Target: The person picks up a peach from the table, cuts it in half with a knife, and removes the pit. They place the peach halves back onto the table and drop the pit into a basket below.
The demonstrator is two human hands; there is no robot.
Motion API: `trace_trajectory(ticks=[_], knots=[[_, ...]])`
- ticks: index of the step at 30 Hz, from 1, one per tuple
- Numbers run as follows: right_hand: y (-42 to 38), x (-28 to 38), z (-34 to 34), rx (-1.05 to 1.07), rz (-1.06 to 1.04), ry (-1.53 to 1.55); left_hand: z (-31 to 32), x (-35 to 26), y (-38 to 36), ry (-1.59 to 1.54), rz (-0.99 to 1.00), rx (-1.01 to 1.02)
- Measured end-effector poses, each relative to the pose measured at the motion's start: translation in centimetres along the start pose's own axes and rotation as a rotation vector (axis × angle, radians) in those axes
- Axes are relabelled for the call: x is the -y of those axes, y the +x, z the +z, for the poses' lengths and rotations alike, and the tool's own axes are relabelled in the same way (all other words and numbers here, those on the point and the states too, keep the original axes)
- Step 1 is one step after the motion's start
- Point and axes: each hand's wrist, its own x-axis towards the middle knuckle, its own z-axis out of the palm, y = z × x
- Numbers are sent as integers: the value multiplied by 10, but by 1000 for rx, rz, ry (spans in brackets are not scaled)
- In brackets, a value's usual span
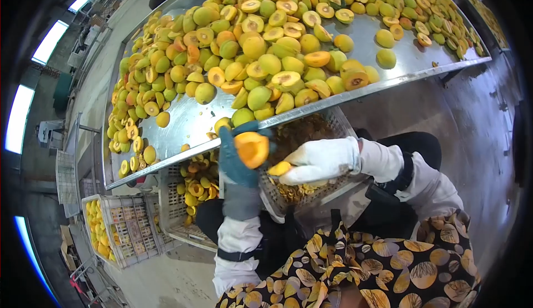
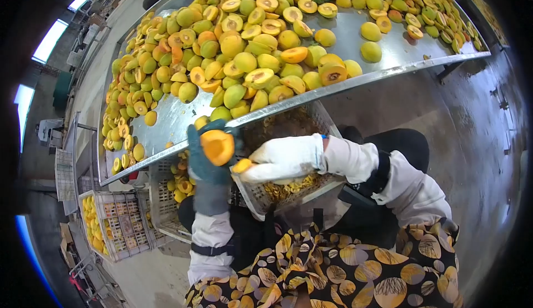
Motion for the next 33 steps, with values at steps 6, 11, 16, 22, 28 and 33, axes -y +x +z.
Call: trace_trajectory(ticks=[6,11,16,22,28,33], knots=[[-10,-15,9,-63,326,-651,-97,-86,29,1892,233,-409],[-11,-18,22,-152,266,-702,-89,-49,176,1881,487,-212],[-12,-22,13,-218,263,-745,-65,-48,206,1899,217,-91],[-10,-20,11,-350,70,-128,-92,-50,138,285,-61,38],[-9,21,3,51,219,1391,-1,-20,8,712,596,324],[-4,35,6,-243,355,799,2,30,6,364,513,109]])
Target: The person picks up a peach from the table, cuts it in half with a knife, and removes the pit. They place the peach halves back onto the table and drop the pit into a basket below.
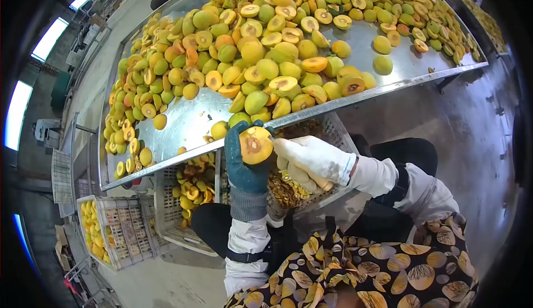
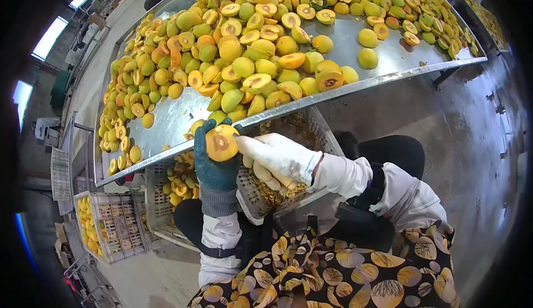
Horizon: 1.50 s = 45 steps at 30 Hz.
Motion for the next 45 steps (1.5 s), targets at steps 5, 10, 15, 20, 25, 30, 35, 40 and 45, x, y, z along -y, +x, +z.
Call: trace_trajectory(ticks=[5,10,15,20,25,30,35,40,45], knots=[[7,-13,5,-168,-148,-370,21,-9,-3,-494,-218,-99],[7,-19,-4,-491,-582,-1128,18,-8,-2,-41,-199,-104],[12,-21,-13,-491,-664,-1209,4,-8,2,-20,-303,38],[14,-18,-12,-434,-599,-1182,14,-22,0,-48,-308,4],[14,-28,-9,-226,-341,-938,3,-24,5,-47,-533,162],[13,-27,-11,-165,-98,-360,23,-10,-7,57,-51,25],[4,-17,-7,-73,172,151,54,-19,-23,161,-99,-140],[5,-26,-13,26,65,10,59,-25,-25,211,-91,-198],[14,-32,-21,-68,-229,-430,54,-28,-17,278,28,-80]])
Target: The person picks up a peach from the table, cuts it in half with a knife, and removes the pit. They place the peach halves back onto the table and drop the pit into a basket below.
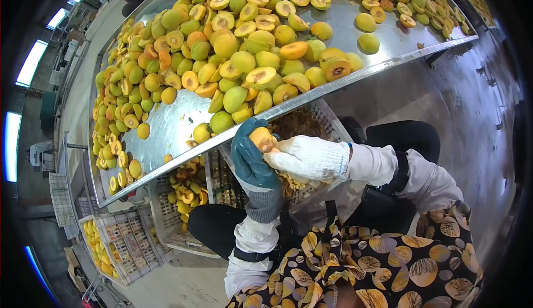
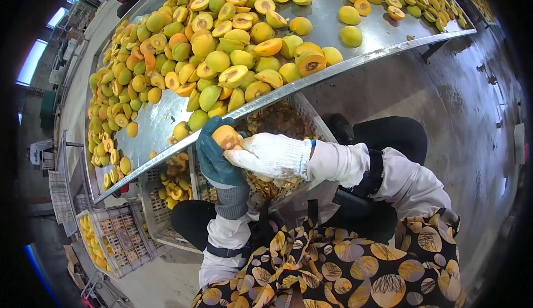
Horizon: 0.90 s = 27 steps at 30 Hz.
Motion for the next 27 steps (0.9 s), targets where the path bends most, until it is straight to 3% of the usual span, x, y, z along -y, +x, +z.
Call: trace_trajectory(ticks=[2,5,8,11,14,18,19,22,23,26,27], knots=[[-10,17,-2,91,238,196,-4,7,1,-66,-49,42],[-12,9,-5,261,227,581,-5,3,2,-200,-43,42],[-13,9,-4,279,309,773,-8,5,5,-150,61,85],[-10,4,-3,168,112,480,-5,1,13,121,38,70],[-13,9,-10,179,154,465,4,-15,10,-118,-61,29],[-8,1,-11,209,155,550,0,0,18,15,147,84],[-8,5,-14,181,155,392,3,-10,19,-38,41,84],[-17,19,-19,180,182,368,6,-4,16,33,90,41],[-16,17,-16,230,188,592,9,-7,14,-189,14,9],[-13,5,-15,411,224,984,1,-2,20,-100,200,99],[-8,-3,-16,569,232,1165,-3,7,25,7,343,132]])
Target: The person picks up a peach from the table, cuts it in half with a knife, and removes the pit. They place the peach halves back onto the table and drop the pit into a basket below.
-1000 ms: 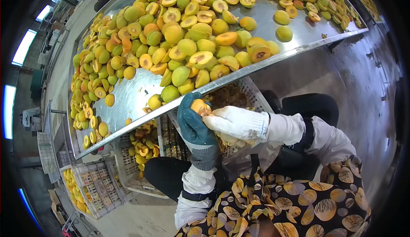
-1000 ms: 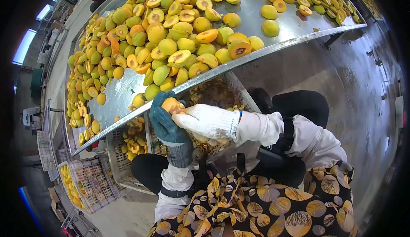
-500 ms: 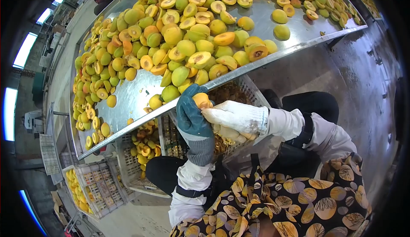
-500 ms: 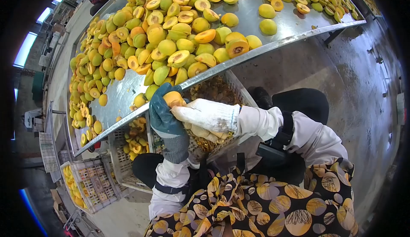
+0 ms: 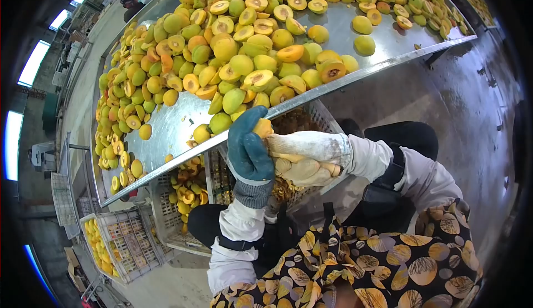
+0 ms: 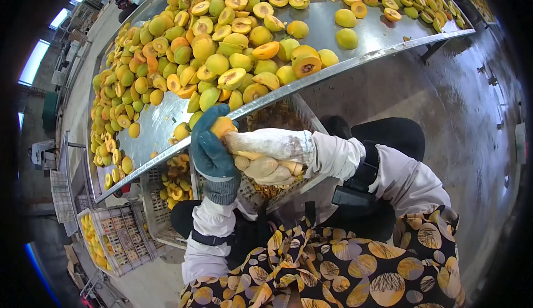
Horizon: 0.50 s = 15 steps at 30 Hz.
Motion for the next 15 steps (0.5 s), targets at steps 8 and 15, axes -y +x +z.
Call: trace_trajectory(ticks=[8,15], knots=[[-6,15,25,-354,97,-660,-20,-18,5,-137,-219,194],[22,4,7,-363,-661,-1782,-39,-12,5,-221,-534,223]])
